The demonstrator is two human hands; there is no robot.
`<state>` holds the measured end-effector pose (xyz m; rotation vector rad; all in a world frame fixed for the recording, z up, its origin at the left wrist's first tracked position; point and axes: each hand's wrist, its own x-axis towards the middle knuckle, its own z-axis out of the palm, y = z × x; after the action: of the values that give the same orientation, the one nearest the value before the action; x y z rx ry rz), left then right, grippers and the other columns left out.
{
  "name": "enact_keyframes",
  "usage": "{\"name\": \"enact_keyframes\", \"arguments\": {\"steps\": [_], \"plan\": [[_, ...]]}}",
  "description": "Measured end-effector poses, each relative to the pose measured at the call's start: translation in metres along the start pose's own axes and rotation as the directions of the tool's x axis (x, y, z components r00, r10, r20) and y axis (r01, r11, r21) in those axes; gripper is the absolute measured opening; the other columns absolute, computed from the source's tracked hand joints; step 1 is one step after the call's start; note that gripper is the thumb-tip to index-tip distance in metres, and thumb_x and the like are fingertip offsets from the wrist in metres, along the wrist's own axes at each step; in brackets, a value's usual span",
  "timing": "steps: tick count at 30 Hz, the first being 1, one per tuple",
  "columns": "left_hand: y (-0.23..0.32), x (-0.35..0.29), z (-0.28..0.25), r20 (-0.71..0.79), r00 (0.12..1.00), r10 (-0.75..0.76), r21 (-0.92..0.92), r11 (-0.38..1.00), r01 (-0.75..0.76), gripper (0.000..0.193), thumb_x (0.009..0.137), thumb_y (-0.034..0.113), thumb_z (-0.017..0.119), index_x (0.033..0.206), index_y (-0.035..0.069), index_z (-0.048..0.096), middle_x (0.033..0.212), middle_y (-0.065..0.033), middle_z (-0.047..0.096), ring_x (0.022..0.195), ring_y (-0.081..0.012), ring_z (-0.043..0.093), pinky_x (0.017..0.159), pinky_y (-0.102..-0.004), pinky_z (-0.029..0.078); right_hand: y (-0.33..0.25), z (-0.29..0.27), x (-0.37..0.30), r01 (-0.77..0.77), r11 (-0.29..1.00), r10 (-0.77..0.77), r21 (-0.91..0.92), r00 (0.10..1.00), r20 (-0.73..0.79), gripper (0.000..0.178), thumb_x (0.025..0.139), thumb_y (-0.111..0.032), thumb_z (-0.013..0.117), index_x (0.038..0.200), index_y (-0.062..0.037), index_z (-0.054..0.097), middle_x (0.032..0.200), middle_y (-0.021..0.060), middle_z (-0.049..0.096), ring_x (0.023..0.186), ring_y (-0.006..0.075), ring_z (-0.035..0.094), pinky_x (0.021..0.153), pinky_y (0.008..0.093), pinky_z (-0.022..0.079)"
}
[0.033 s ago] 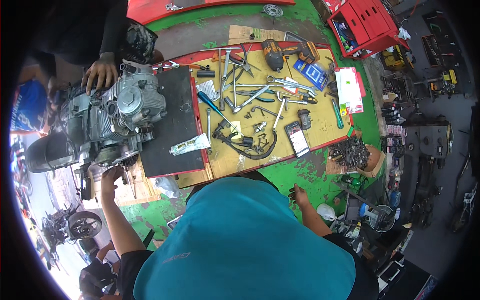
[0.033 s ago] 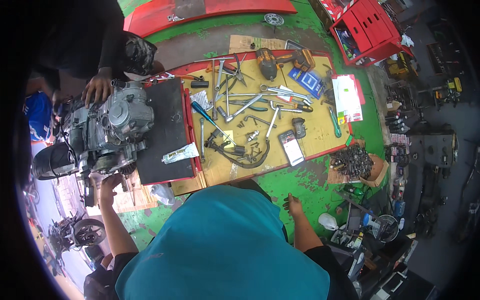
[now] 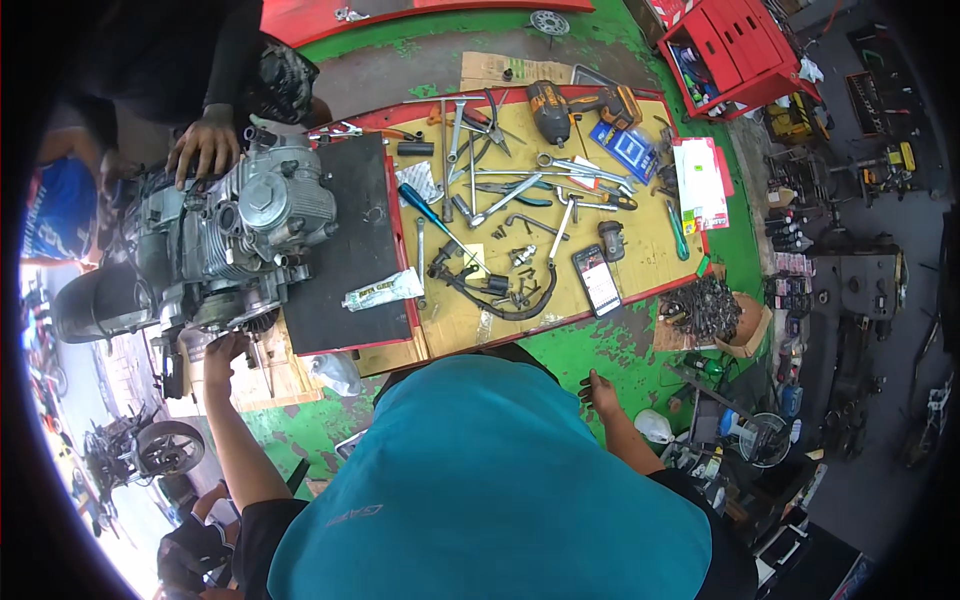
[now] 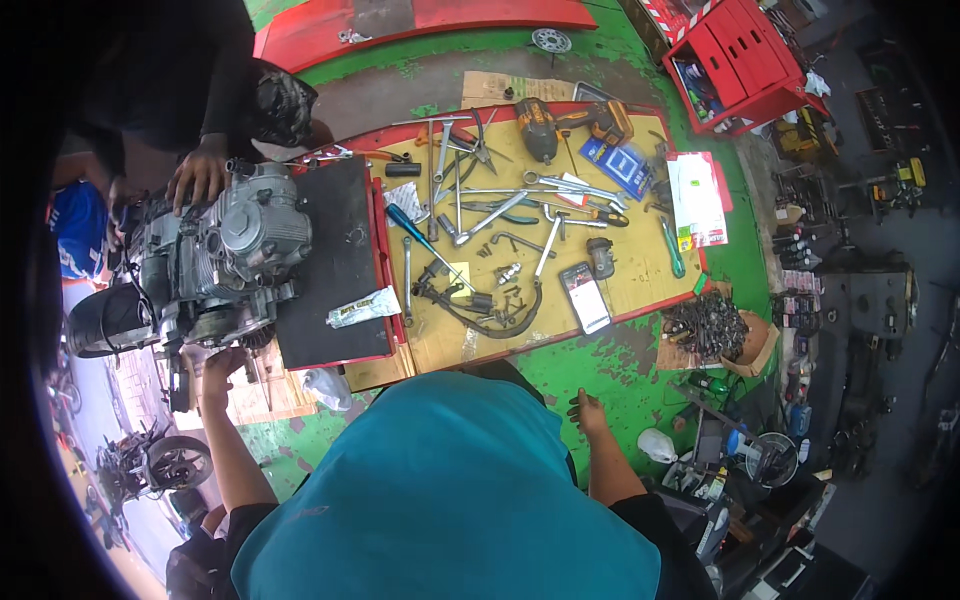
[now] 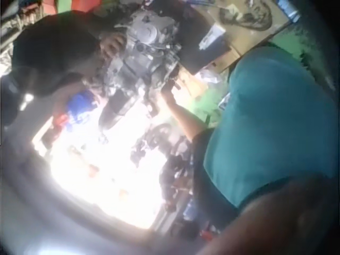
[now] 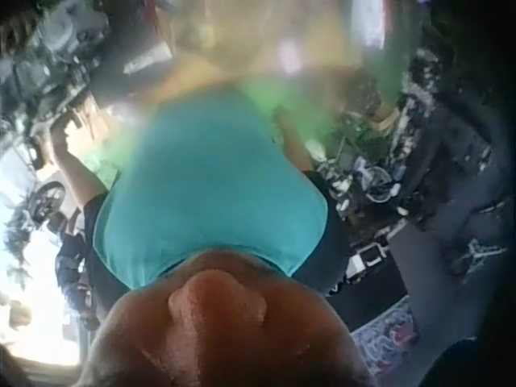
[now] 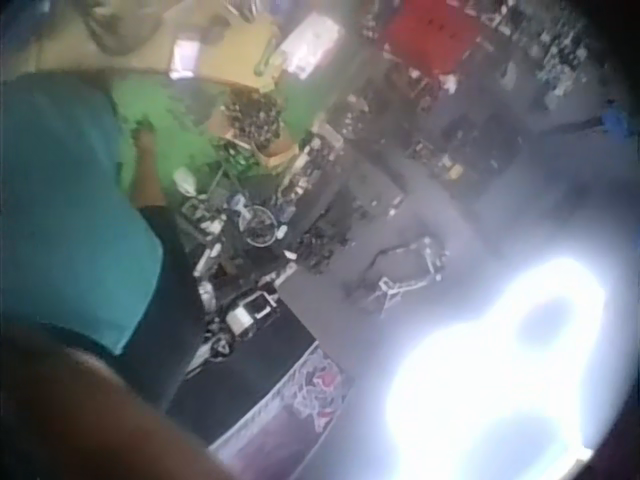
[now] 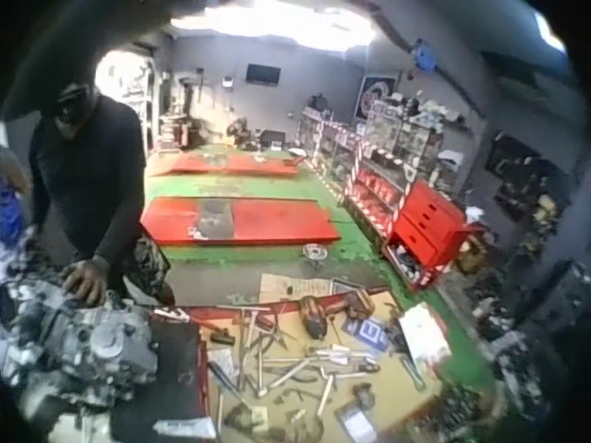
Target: The person works on a motorcycle engine mounted on a stand, using a screwdriver to loosen a bolt on the fan cover. They remove the cover and then use a power impact wrench to tighten bolts on the engine casing. Another person assists by holding the engine steady.
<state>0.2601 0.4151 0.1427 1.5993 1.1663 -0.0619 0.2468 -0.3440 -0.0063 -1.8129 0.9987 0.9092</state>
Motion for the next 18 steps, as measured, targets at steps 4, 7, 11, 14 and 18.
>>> {"name": "enact_keyframes", "arguments": {"steps": [4, 7, 11, 14, 18], "plan": [[-0.062, 0.047, -0.030, -0.117, 0.936, 0.331, 0.207, 0.930, -0.303, 0.021, 0.080, 0.018, 0.080, 0.078, -0.002, 0.074, 0.079, -0.0084, 0.073, 0.071, -0.0140, 0.066, 0.068, -0.0286, 0.049, -0.005, 0.001, 0.004, 0.007, 1.000, -0.007, -0.001, 0.999, 0.038, 0.054, 0.102, -0.055, 0.041, 0.106, -0.0064, 0.066, 0.080, 0.0063, 0.068, 0.066, 0.0169, 0.059, 0.060, 0.0353, 0.046], [-0.060, 0.049, -0.022, -0.119, 0.963, 0.241, 0.236, 0.949, -0.208, 0.025, 0.081, 0.020, 0.081, 0.087, -0.003, 0.074, 0.081, -0.0081, 0.073, 0.072, -0.0142, 0.066, 0.068, -0.0289, 0.049, -0.004, 0.002, 0.009, 0.040, 0.999, -0.040, 0.006, 0.999, 0.001, 0.057, 0.102, -0.054, 0.042, 0.108, -0.0026, 0.067, 0.079, 0.0103, 0.069, 0.063, 0.0181, 0.062, 0.051, 0.0353, 0.047], [-0.012, 0.012, -0.009, -0.008, 1.000, 0.024, -0.049, 0.998, -0.024, 0.027, 0.084, 0.020, 0.079, 0.095, -0.004, 0.073, 0.089, -0.0104, 0.074, 0.081, -0.0148, 0.069, 0.072, -0.0287, 0.050, -0.006, 0.002, 0.008, 0.051, 0.999, -0.051, 0.000, 0.999, -0.018, 0.057, 0.101, -0.054, 0.042, 0.107, -0.0030, 0.067, 0.079, 0.0099, 0.069, 0.063, 0.0179, 0.061, 0.054, 0.0354, 0.047], [-0.064, 0.048, -0.038, 0.039, 0.982, 0.183, -0.041, 0.983, -0.181, 0.026, 0.085, 0.018, 0.077, 0.096, -0.005, 0.073, 0.091, -0.0114, 0.074, 0.084, -0.0150, 0.069, 0.073, -0.0289, 0.050, -0.019, 0.003, 0.006, 0.059, 0.998, -0.059, -0.029, 0.998, 0.000, 0.055, 0.102, -0.054, 0.042, 0.107, -0.0045, 0.066, 0.079, 0.0089, 0.069, 0.064, 0.0177, 0.060, 0.057, 0.0356, 0.046], [-0.058, 0.056, -0.038, -0.030, 0.971, 0.237, 0.372, 0.904, -0.210, 0.021, 0.086, 0.013, 0.074, 0.095, -0.006, 0.073, 0.090, -0.0113, 0.074, 0.083, -0.0149, 0.069, 0.075, -0.0289, 0.052, -0.023, 0.004, 0.008, 0.046, 0.998, -0.045, -0.037, 0.999, 0.025, 0.053, 0.102, -0.054, 0.041, 0.106, -0.0065, 0.064, 0.080, 0.0076, 0.068, 0.066, 0.0179, 0.059, 0.059, 0.0359, 0.047]]}}
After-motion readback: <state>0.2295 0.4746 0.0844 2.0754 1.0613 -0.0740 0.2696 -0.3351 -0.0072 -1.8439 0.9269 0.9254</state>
